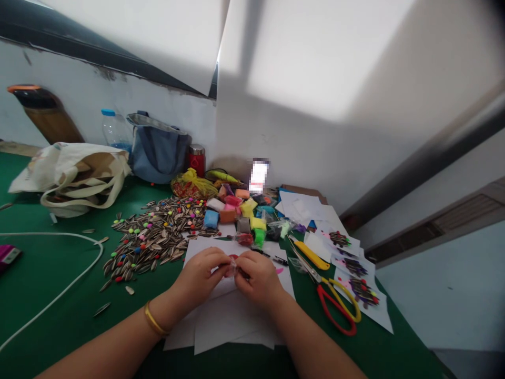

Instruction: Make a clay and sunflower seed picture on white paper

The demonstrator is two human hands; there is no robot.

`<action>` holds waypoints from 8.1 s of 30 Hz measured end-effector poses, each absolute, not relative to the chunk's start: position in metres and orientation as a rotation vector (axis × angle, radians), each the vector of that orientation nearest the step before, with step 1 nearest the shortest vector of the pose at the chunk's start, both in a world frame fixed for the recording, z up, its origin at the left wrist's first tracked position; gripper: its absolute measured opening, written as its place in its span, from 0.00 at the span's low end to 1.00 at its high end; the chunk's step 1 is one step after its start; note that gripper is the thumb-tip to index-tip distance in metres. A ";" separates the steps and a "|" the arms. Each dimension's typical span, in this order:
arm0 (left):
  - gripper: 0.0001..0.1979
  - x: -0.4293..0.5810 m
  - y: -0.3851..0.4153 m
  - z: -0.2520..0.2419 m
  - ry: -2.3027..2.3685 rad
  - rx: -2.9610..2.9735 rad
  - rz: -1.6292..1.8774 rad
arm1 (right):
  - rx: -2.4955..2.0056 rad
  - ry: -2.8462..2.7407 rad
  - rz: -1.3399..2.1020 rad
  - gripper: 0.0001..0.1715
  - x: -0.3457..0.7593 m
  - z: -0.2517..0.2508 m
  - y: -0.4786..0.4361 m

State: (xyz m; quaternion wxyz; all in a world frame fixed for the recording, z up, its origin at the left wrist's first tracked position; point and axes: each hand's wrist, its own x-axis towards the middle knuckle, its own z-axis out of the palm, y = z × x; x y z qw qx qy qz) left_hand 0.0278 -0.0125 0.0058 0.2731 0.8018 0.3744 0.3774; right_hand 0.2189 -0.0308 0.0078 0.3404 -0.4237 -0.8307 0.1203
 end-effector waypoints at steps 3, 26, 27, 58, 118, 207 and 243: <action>0.06 0.028 -0.018 0.009 1.014 2.198 1.132 | -1.139 -2.122 0.380 0.07 0.217 0.008 -0.031; 0.22 0.018 0.013 0.004 1.102 1.139 1.207 | -1.326 -2.222 0.214 0.19 0.251 -0.006 -0.011; 0.21 0.018 0.013 0.003 1.121 1.182 1.191 | -1.326 -2.232 0.218 0.22 0.247 -0.010 -0.009; 0.13 0.023 0.006 0.005 1.043 1.294 1.026 | -1.371 -2.194 0.150 0.18 0.224 0.007 -0.007; 0.26 0.013 0.008 -0.004 1.372 2.540 0.362 | -1.556 -2.390 0.026 0.12 0.241 -0.004 -0.019; 0.17 0.009 0.016 -0.026 1.383 2.681 0.448 | -1.618 -2.416 -0.028 0.23 0.231 -0.019 -0.012; 0.17 0.011 0.015 -0.023 1.366 2.666 0.469 | -1.528 -2.365 0.035 0.24 0.233 -0.012 -0.013</action>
